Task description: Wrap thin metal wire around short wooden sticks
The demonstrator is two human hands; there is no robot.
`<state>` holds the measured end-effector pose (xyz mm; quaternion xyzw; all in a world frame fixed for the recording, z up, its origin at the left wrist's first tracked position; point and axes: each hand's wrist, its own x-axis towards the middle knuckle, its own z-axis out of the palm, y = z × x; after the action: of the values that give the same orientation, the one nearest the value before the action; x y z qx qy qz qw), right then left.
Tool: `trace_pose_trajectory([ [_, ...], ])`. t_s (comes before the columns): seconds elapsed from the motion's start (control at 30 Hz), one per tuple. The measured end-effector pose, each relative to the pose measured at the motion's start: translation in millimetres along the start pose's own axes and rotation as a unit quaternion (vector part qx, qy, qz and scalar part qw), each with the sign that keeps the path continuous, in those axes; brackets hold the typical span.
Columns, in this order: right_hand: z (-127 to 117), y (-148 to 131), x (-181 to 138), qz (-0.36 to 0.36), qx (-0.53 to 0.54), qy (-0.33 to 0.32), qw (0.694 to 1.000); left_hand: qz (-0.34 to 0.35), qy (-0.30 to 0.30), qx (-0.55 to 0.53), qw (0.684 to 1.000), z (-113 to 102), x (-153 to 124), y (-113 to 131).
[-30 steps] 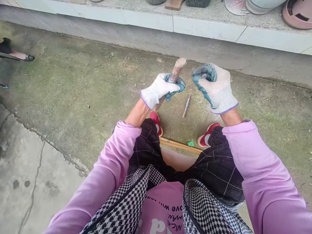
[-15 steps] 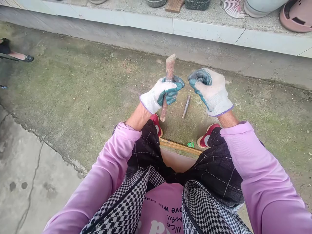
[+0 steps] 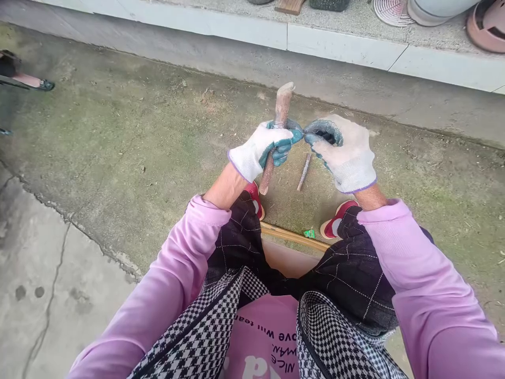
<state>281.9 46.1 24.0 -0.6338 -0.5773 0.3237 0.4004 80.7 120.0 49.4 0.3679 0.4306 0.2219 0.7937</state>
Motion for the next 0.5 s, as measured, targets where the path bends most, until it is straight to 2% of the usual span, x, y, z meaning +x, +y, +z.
trace_pose_trajectory([
  [0.1, -1, -5, -2, 0.000, -0.021, 0.048, 0.999, 0.018, 0.016, 0.040, 0.999, 1, -1, 0],
  [0.27, 0, -10, -3, 0.004, -0.017, 0.032, 0.999, 0.052, 0.028, 0.082, 0.995, -1, -3, 0],
  [0.5, -4, -22, -7, 0.050, 0.011, 0.009, 0.999, 0.074, 0.054, 0.095, 0.991, 1, -8, 2],
])
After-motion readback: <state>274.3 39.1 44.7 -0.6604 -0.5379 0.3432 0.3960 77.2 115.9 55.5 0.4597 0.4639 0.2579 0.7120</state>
